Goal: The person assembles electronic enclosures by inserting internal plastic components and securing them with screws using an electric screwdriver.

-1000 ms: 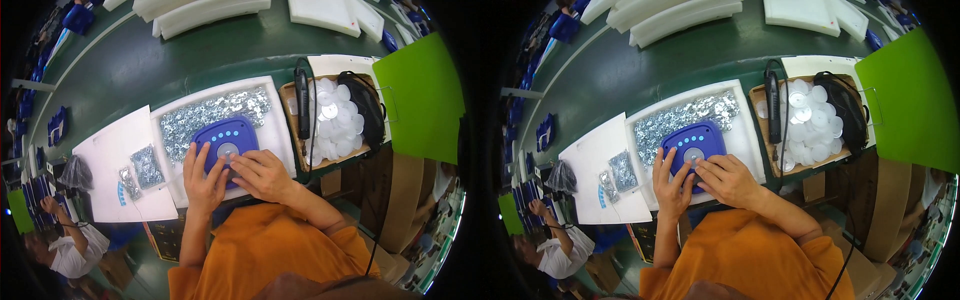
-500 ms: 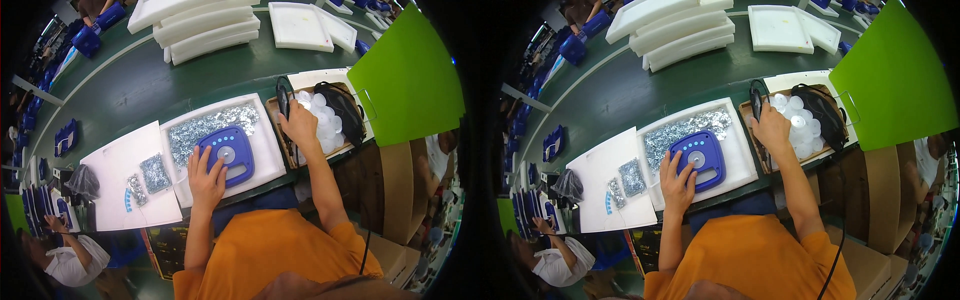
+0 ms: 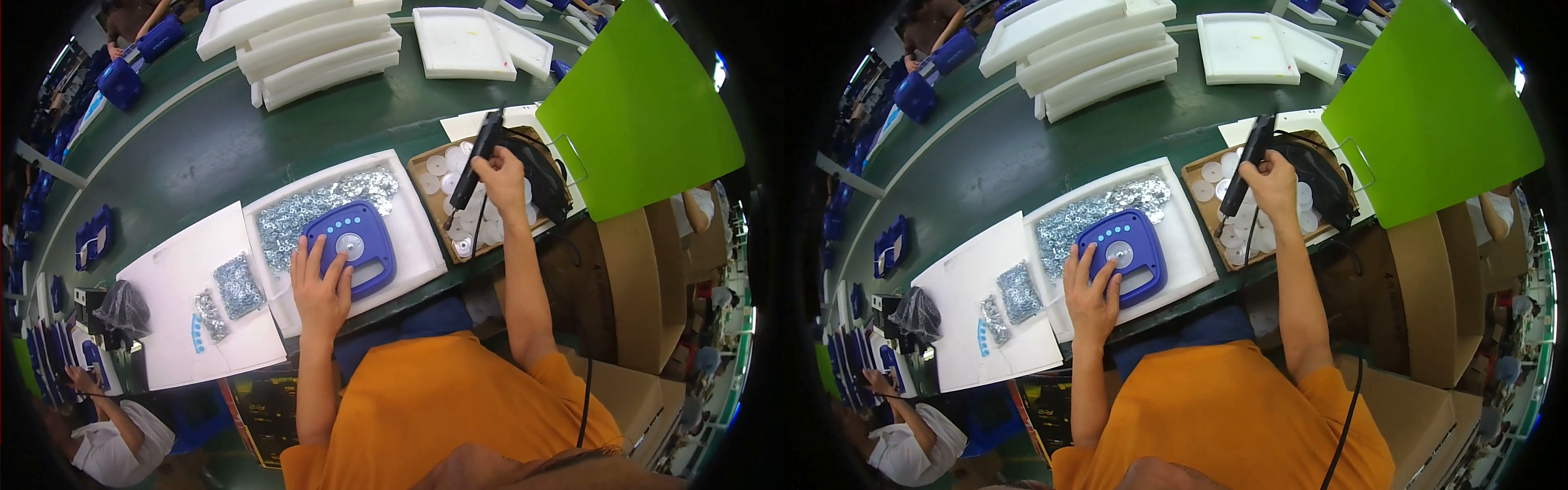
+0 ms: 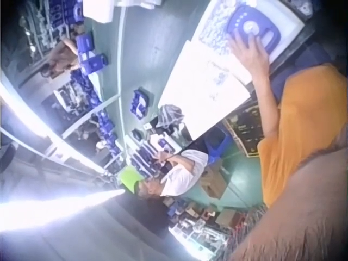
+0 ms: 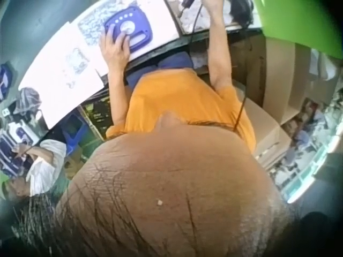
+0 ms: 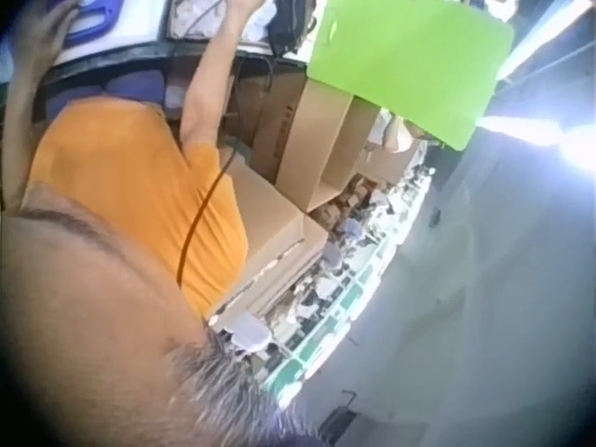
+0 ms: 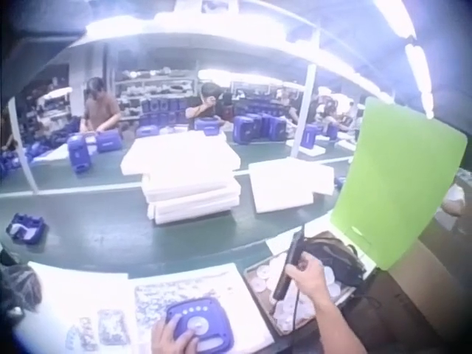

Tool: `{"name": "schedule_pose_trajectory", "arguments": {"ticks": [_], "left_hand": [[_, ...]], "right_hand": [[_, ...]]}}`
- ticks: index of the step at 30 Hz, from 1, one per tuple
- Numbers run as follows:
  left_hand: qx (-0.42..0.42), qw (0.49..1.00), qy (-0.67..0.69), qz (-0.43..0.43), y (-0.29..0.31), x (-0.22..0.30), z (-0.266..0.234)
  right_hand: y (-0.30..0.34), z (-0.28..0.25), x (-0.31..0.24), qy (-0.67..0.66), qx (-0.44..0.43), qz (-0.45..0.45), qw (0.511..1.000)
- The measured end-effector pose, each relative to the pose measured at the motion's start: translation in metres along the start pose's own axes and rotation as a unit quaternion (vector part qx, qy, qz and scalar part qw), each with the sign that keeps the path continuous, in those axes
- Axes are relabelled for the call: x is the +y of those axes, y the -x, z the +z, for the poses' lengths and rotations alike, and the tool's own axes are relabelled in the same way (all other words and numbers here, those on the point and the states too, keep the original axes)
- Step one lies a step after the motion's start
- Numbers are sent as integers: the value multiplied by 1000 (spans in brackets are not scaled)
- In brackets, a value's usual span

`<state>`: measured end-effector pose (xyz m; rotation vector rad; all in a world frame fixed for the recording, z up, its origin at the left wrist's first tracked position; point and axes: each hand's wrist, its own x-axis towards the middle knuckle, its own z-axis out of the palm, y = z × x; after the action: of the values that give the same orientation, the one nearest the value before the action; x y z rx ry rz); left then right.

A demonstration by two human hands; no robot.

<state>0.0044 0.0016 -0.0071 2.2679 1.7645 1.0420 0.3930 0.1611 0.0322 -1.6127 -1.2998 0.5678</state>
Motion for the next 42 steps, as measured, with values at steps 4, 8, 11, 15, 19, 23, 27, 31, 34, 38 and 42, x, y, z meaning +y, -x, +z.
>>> {"name": "schedule_pose_trajectory", "arguments": {"ticks": [4, 8, 11, 15, 19, 23, 27, 31, 34, 38, 42], "left_hand": [[3, 1000, -8, -5, 4, -3, -3], [7, 1000, 6, -6, 4, -3, -3], [10, 1000, 13, -8, 2, 0, -3], [12, 999, 30, -14, -3, 3, -3], [-3, 999, 34, -35, 3, -2, -4], [-1, 999, 38, -33, 2, -2, -6], [4, 998, 46, -34, 1, -3, -5], [15, 998, 45, -31, 2, -3, -5], [16, 998, 46, -35, 3, -2, -3], [19, 998, 50, -29, 4, -3, -2], [19, 998, 53, -31, 4, -4, -1]], "right_hand": [[17, -30, -32, -262, -6, 68, 963], [48, -20, -69, -429, 10, -3, 903], [62, -9, -70, -497, 7, -85, 864], [77, 1, -84, -542, -67, -122, 829], [95, 33, -124, -550, -134, -64, 822], [105, 65, -125, -496, -192, -56, 845], [125, 99, -136, -465, -160, -82, 867], [132, 126, -143, -441, -178, -110, 873], [134, 139, -135, -410, -176, -145, 883], [144, 151, -124, -389, -204, -105, 892], [134, 152, -128, -402, -285, -191, 849]]}}
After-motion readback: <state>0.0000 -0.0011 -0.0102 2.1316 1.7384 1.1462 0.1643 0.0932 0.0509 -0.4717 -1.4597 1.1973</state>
